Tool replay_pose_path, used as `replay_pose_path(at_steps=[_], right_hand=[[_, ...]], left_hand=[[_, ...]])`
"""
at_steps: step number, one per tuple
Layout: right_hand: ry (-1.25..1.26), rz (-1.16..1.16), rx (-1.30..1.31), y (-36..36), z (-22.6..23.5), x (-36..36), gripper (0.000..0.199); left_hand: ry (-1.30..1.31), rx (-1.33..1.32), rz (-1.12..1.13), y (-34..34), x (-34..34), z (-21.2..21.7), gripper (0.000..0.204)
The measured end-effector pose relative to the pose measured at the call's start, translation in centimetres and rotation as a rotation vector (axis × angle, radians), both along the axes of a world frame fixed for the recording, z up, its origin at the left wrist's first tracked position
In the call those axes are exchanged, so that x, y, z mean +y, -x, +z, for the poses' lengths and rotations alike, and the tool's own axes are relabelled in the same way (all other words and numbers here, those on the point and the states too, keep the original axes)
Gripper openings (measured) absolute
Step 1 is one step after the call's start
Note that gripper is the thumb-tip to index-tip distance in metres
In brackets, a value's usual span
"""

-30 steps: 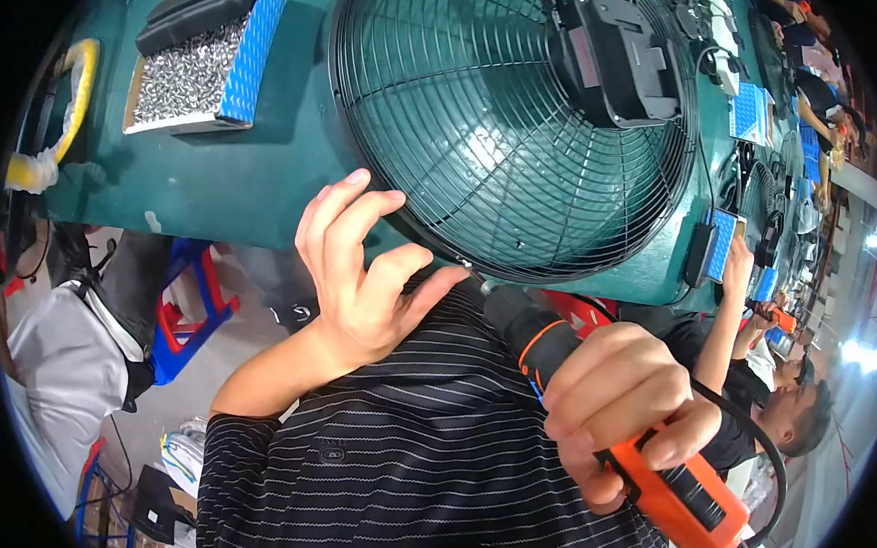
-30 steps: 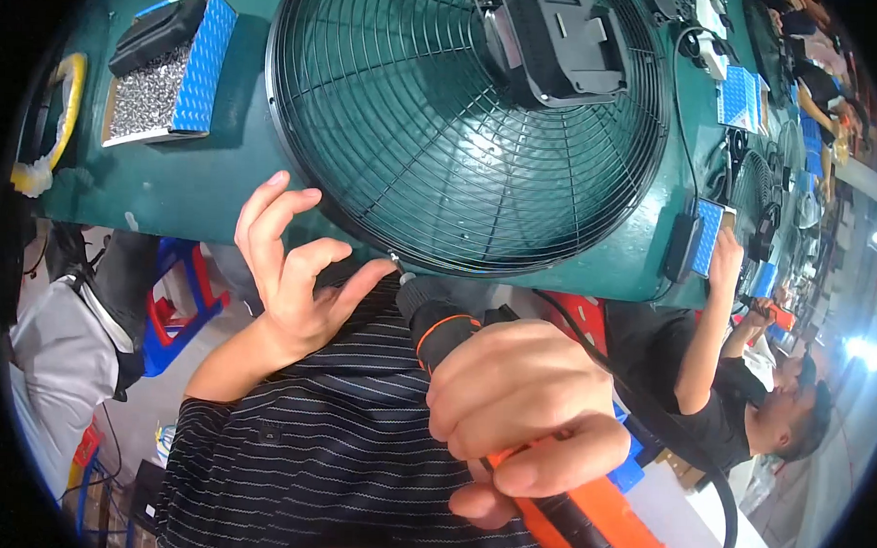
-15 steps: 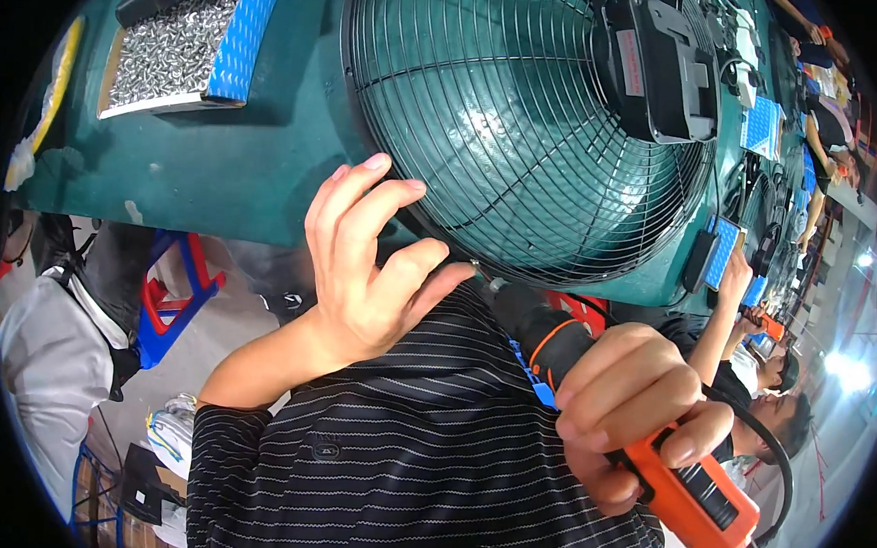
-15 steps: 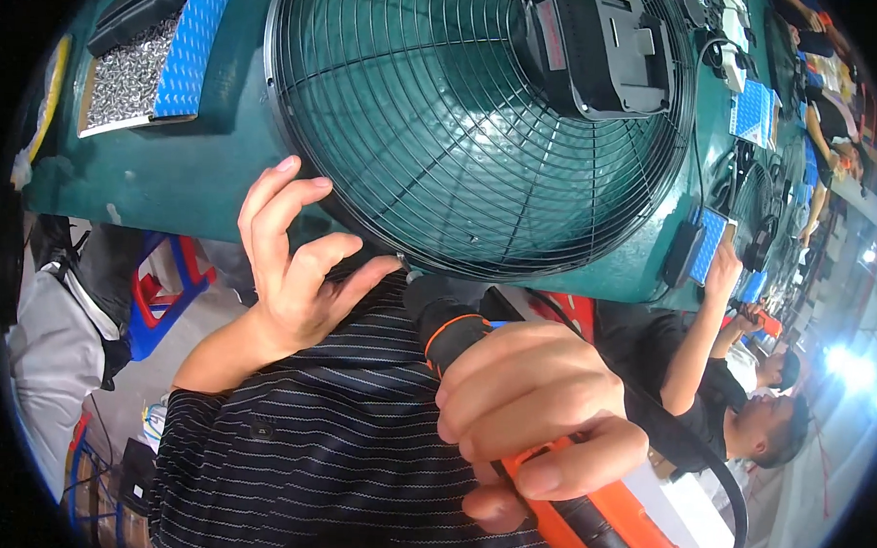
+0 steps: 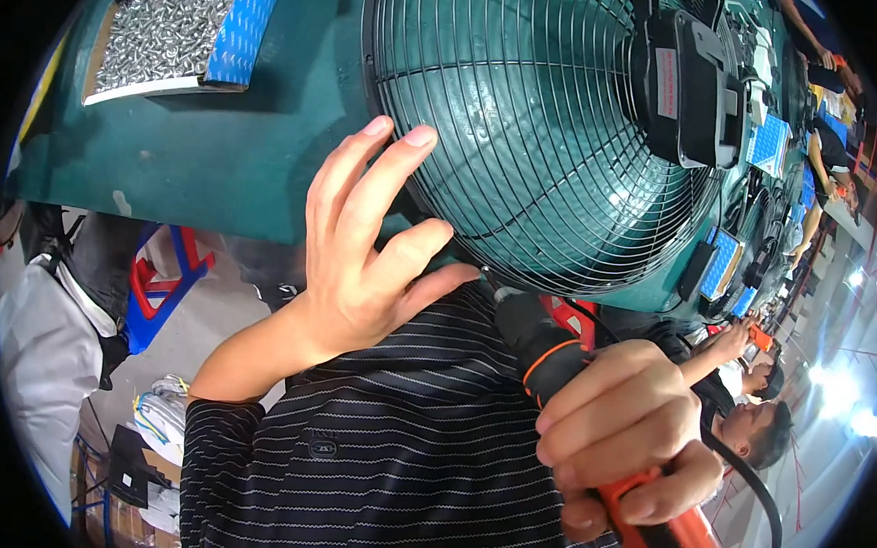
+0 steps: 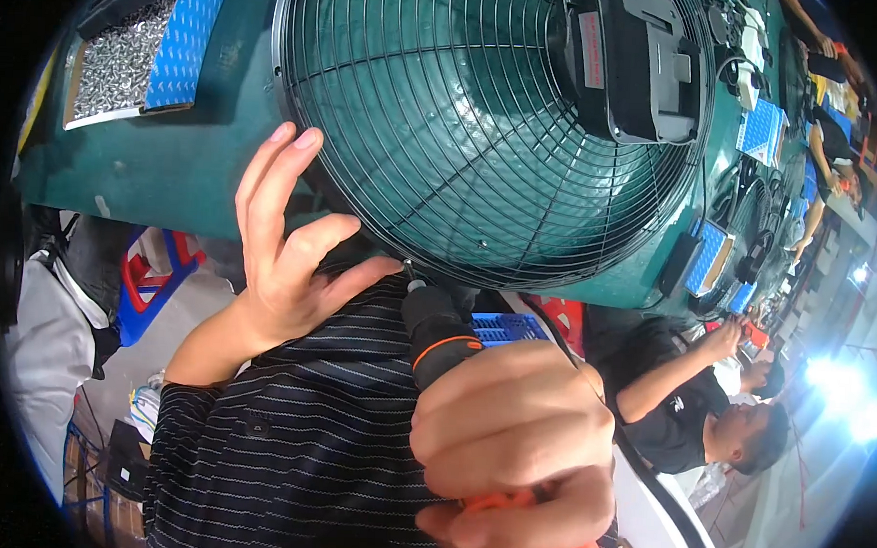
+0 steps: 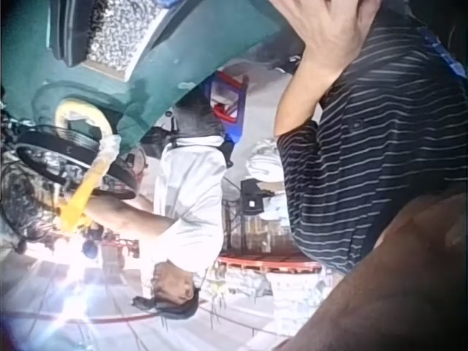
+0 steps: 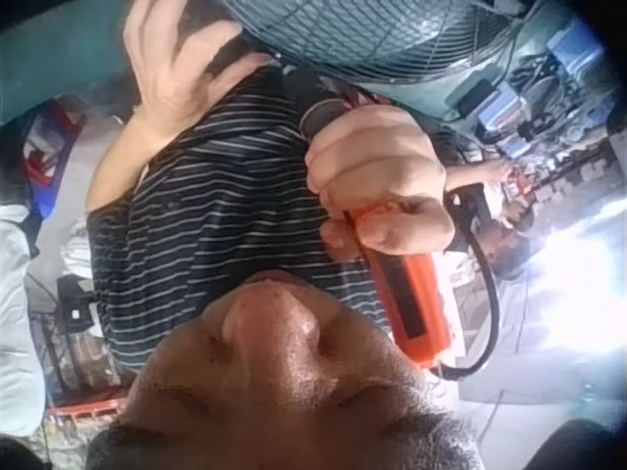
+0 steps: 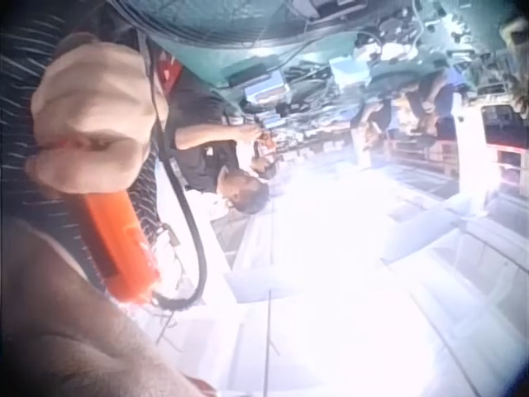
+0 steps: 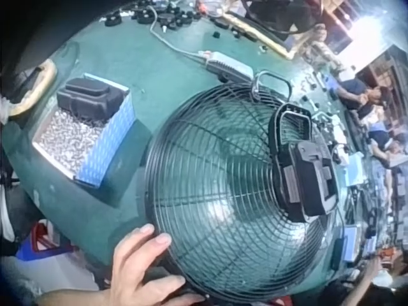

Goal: Assembling electric fans by attaching the protective grill and screws using an electric screwdriver.

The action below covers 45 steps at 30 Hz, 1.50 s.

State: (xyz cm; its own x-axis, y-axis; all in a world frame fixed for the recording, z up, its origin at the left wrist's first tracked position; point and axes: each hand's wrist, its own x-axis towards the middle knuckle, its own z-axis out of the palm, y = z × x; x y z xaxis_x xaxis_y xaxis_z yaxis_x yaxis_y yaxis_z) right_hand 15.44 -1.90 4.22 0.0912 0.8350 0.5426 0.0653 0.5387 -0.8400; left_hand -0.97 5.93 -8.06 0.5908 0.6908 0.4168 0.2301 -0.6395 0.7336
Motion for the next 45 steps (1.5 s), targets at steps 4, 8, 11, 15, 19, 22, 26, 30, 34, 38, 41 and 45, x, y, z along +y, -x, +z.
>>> replay_pose_path(at_steps=[4, 8, 11, 15, 19, 22, 26, 30, 34, 38, 41, 45], right_hand=[[0.079, 0.149, 0.023, -1.1, 0.6, 0.8, 0.038], [0.106, 0.265, 0.053, -2.0, 0.9, 1.6, 0.04], [0.097, 0.297, 0.089, -2.1, 0.3, 1.7, 0.037], [0.078, 0.296, 0.104, -1.6, 0.2, 1.9, 0.034], [0.053, 0.299, 0.104, -1.3, 0.0, 1.9, 0.033], [0.042, 0.322, 0.118, -1.4, 0.0, 2.3, 0.032], [0.054, 0.383, 0.138, -1.5, -0.1, 3.0, 0.03], [0.049, 0.419, 0.161, -1.4, -0.4, 3.6, 0.029], [0.078, 0.465, 0.168, -1.4, -0.6, 3.9, 0.03], [0.226, 0.445, 0.105, -2.1, 0.0, 3.4, 0.031], [0.155, 0.488, 0.301, -4.9, 1.1, 2.4, 0.031], [0.085, 0.122, 0.516, -8.8, 2.8, -3.8, 0.052]], left_hand=[[0.021, -0.011, 0.001, -0.1, 0.0, 0.0, 0.054], [0.029, 0.008, -0.013, -0.1, 0.2, 0.4, 0.054], [0.021, 0.012, -0.015, 0.0, 0.2, 0.1, 0.054], [0.027, 0.007, -0.012, 0.1, 0.2, 0.1, 0.057], [0.021, 0.008, -0.013, 0.3, 0.3, 0.0, 0.059], [0.021, 0.011, -0.006, 0.2, 0.2, 0.2, 0.059], [0.029, 0.01, -0.001, 0.1, 0.3, 0.2, 0.057], [0.019, 0.034, 0.015, 0.0, 0.1, 0.1, 0.055], [0.005, 0.022, 0.025, 0.0, 0.1, -0.2, 0.054], [0.067, -0.027, -0.029, 0.4, 0.7, 0.7, 0.055], [0.193, -0.118, -0.041, 0.8, 2.1, 1.4, 0.053], [0.631, -0.512, 0.133, -0.4, 4.2, 2.0, 0.043]])
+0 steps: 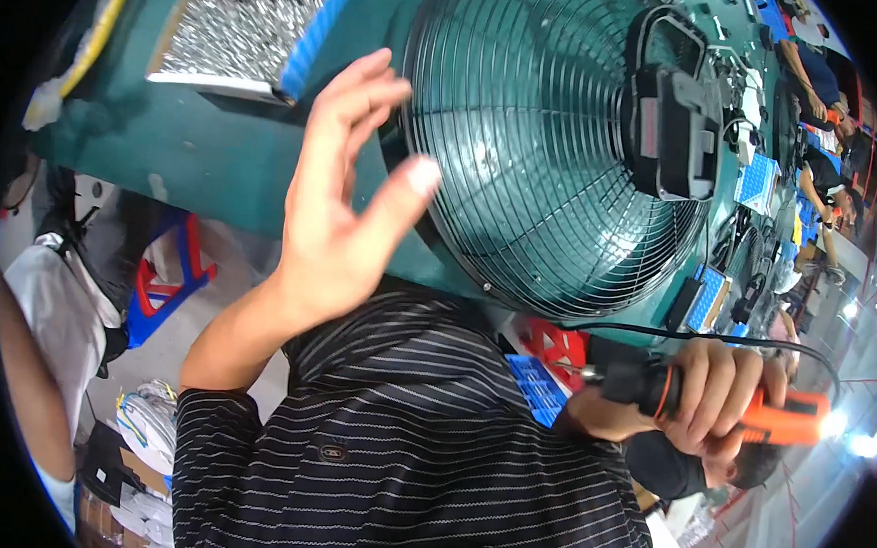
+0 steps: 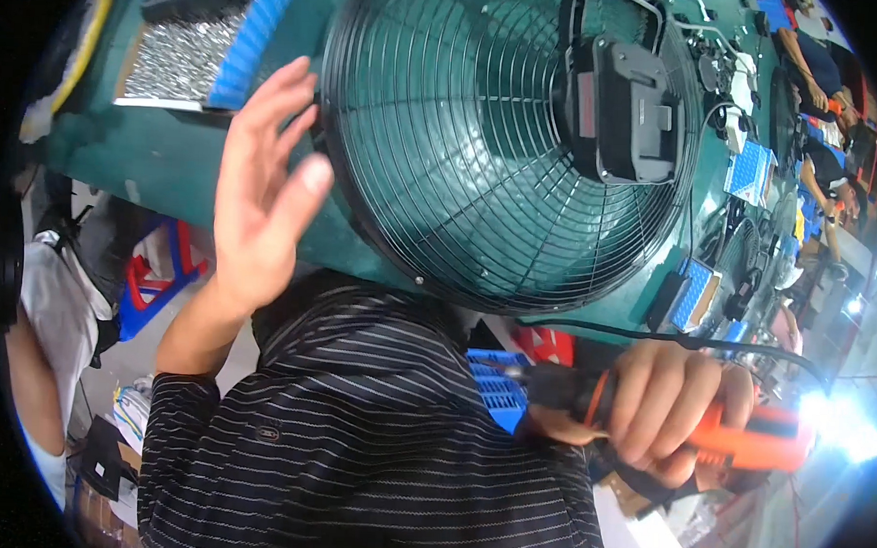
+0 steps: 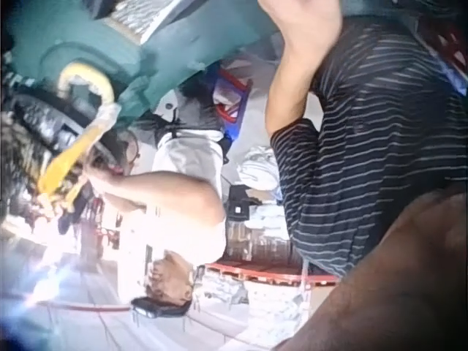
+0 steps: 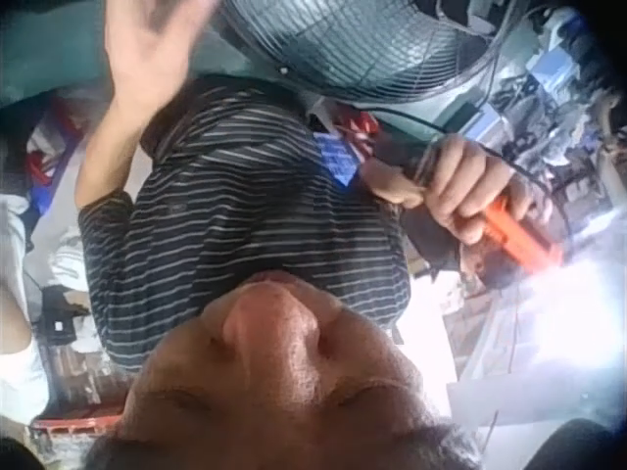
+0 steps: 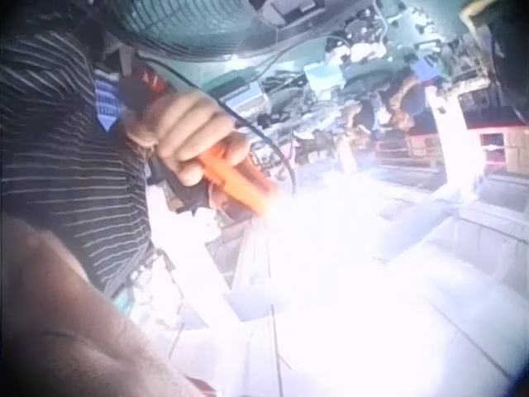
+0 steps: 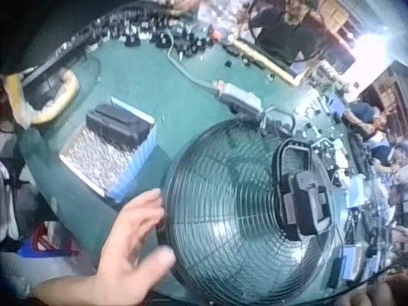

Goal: Assembling electric fans by attaching the protective grill and screws using an electric screwdriver.

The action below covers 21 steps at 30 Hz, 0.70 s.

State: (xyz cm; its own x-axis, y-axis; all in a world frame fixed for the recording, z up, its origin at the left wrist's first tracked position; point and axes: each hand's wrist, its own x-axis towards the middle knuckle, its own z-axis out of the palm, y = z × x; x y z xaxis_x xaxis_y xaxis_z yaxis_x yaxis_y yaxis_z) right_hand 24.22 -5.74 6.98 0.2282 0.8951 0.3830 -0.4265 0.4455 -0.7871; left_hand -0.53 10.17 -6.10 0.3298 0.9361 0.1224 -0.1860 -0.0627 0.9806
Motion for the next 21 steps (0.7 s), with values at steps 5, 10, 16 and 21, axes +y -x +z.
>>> replay_pose_path(at_steps=[5, 10, 16, 21], right_hand=[[0.523, -0.837, -0.247, -2.9, -3.3, -7.8, 0.055], [0.912, -0.848, -0.136, -3.2, -7.5, -12.5, 0.043], [0.804, -0.755, -0.004, -2.1, -8.6, -9.2, 0.04], [0.804, -0.648, -0.13, -9.9, -8.3, -5.3, 0.033]], left_hand=[[0.396, -0.248, 0.023, -2.8, 5.0, -1.1, 0.05], [0.177, -0.026, -0.018, -6.0, 7.8, -0.7, 0.053], [-0.165, 0.322, 0.055, -5.8, 6.5, -3.2, 0.064], [-0.216, 0.401, 0.16, -4.8, -3.6, -2.1, 0.072]])
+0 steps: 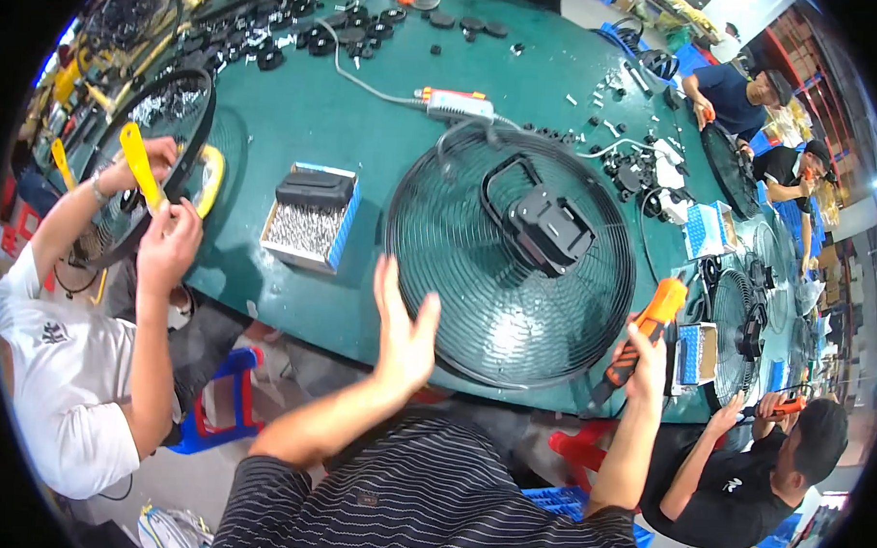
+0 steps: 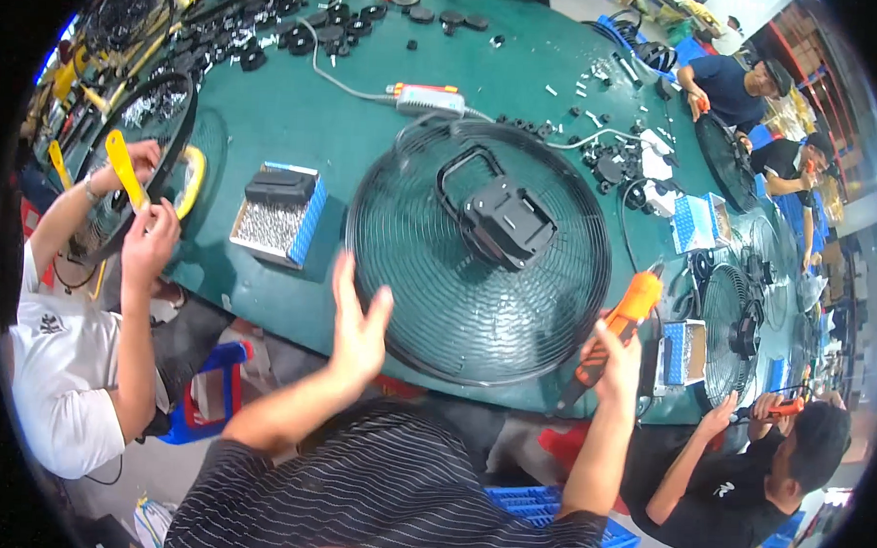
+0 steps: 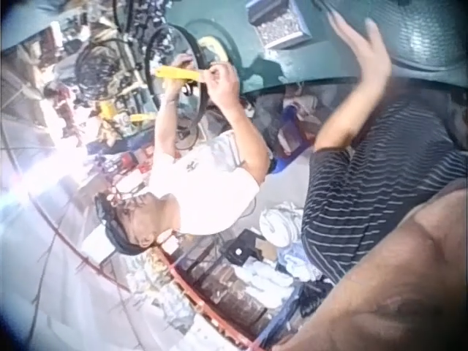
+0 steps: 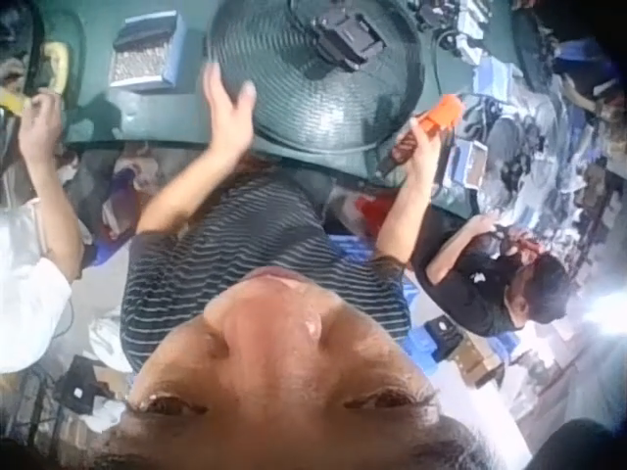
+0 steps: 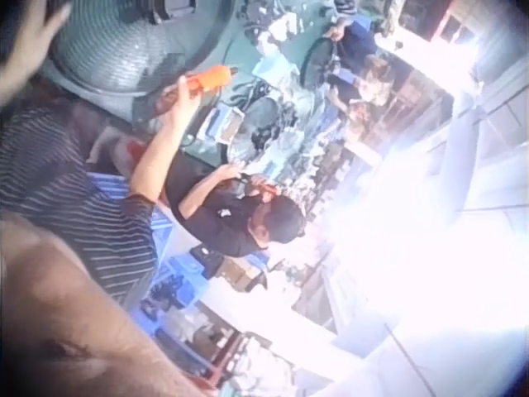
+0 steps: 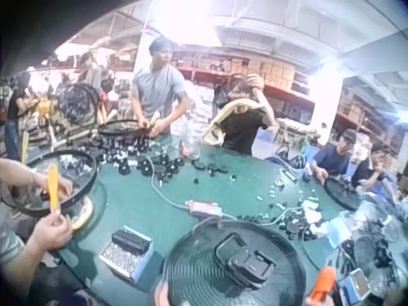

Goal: Assembling electric fans by attaching the protective grill and screws using an electric screwdriver.

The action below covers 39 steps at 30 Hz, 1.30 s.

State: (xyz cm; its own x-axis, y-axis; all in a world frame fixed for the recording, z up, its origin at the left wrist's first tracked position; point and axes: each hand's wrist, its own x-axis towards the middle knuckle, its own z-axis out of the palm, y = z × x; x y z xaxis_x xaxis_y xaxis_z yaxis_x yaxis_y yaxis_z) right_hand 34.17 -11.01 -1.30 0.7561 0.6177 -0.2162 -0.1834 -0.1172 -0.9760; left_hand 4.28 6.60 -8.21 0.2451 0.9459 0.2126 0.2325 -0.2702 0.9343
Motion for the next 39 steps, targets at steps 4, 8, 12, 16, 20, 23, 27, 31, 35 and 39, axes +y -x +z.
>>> replay_pose_path(at_steps=[4, 8, 12, 16, 20, 23, 27, 31, 35, 39], right_hand=[[-0.039, -0.021, 0.112, -6.0, 0.2, 0.8, 0.038], [-0.141, -0.075, -0.015, -3.1, 0.9, -1.1, 0.046], [-0.315, -0.111, -0.385, 1.4, 1.3, -2.9, 0.057], [-0.436, -0.225, -0.518, 4.3, 0.6, -4.3, 0.05], [-0.463, -0.384, -0.577, 4.5, 0.9, -4.3, 0.041], [-0.485, -0.386, -0.562, 4.2, 0.9, -4.5, 0.039], [-0.538, -0.301, -0.552, 5.2, 1.7, -5.0, 0.038], [-0.539, -0.237, -0.552, 6.7, 2.8, -5.5, 0.039], [-0.614, -0.189, -0.46, 8.0, 4.1, -4.7, 0.041], [-0.794, -0.132, -0.289, 10.2, 5.5, -3.7, 0.045]], left_hand=[[0.273, -0.288, -0.227, 3.3, -5.8, 1.3, 0.08], [-0.303, 0.296, -0.027, 7.4, 4.2, 8.0, 0.047], [-0.561, 0.863, 0.015, 10.6, 12.9, 9.2, 0.029], [-0.495, 0.991, -0.03, 9.8, 15.4, 10.2, 0.04], [-0.441, 1.092, 0.014, 9.3, 14.4, 10.0, 0.033], [-0.412, 1.108, -0.081, 9.8, 15.0, 9.2, 0.021], [-0.31, 1.113, -0.12, 9.4, 15.7, 9.6, 0.017], [-0.234, 0.992, -0.132, 10.8, 15.7, 8.9, 0.013], [-0.218, 0.773, -0.083, 12.3, 15.8, 8.9, 0.012], [-0.067, 0.236, -0.12, 9.8, 9.6, 9.5, 0.015]])
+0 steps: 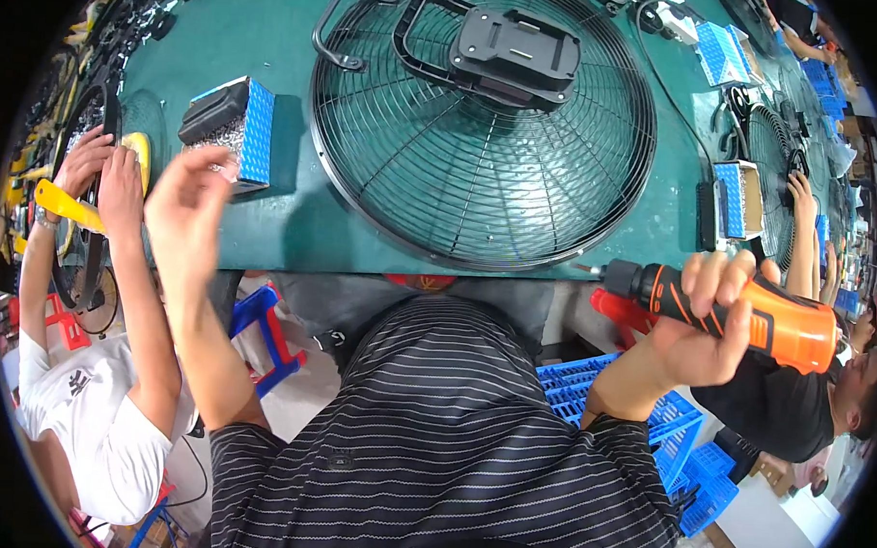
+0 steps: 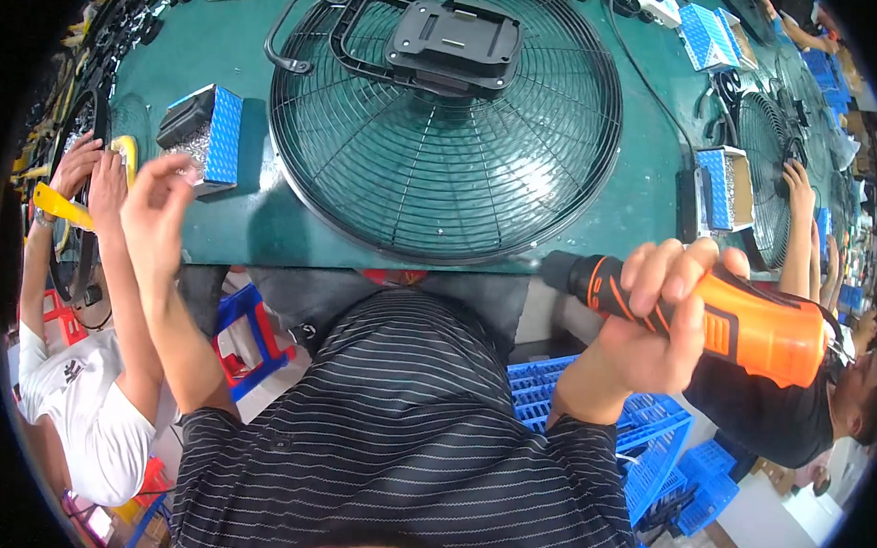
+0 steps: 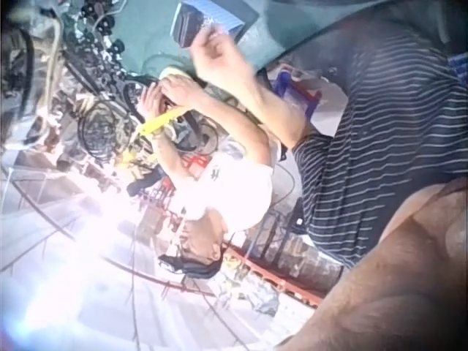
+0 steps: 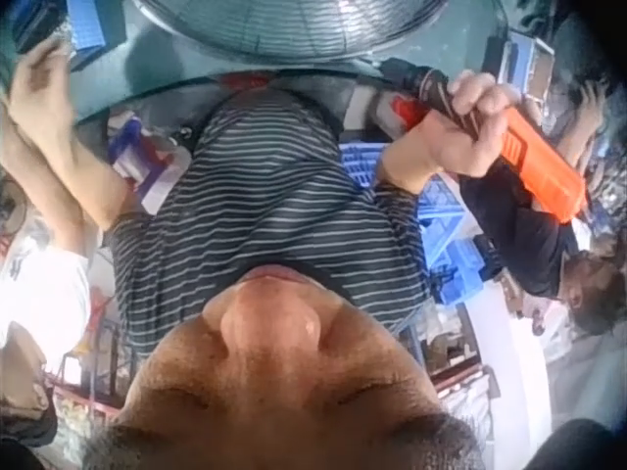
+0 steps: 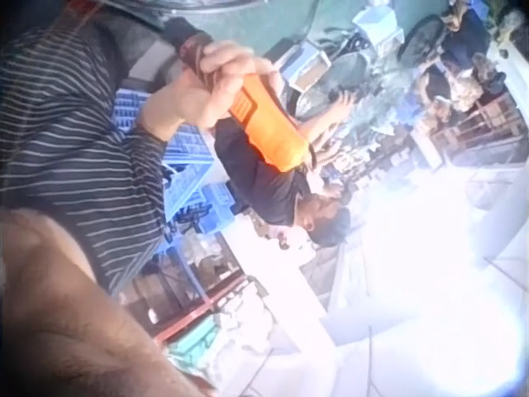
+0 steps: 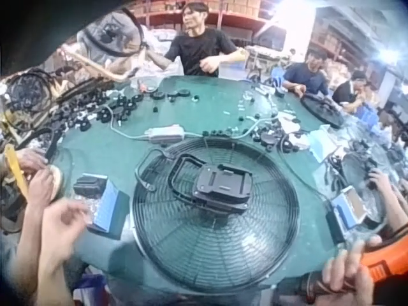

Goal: Assembling electric fans by attaching the protective grill and screws using an electric screwdriver.

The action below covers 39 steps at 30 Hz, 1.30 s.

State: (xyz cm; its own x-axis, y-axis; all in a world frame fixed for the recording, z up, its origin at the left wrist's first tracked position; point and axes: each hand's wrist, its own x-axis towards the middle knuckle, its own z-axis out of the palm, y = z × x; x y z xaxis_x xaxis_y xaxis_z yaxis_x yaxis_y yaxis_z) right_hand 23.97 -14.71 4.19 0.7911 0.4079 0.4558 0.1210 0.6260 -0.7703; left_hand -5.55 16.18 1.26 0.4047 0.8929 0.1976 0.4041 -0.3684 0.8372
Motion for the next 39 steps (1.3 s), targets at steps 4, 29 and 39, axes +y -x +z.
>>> replay_pose_path(at_steps=[4, 29, 39], right_hand=[[-0.215, 0.23, 0.139, 3.4, 1.4, 2.6, 0.048], [-0.194, 0.419, 0.128, 6.6, 0.8, 5.6, 0.049], [-0.062, 0.382, 0.143, 6.8, -0.5, 5.1, 0.049]], left_hand=[[0.641, -0.309, -0.456, -3.4, -9.2, -1.2, 0.011], [1.074, -0.746, -0.613, -4.3, -13.9, -5.7, 0.015], [0.695, -0.529, -0.554, -4.1, -15.0, -6.2, 0.016]])
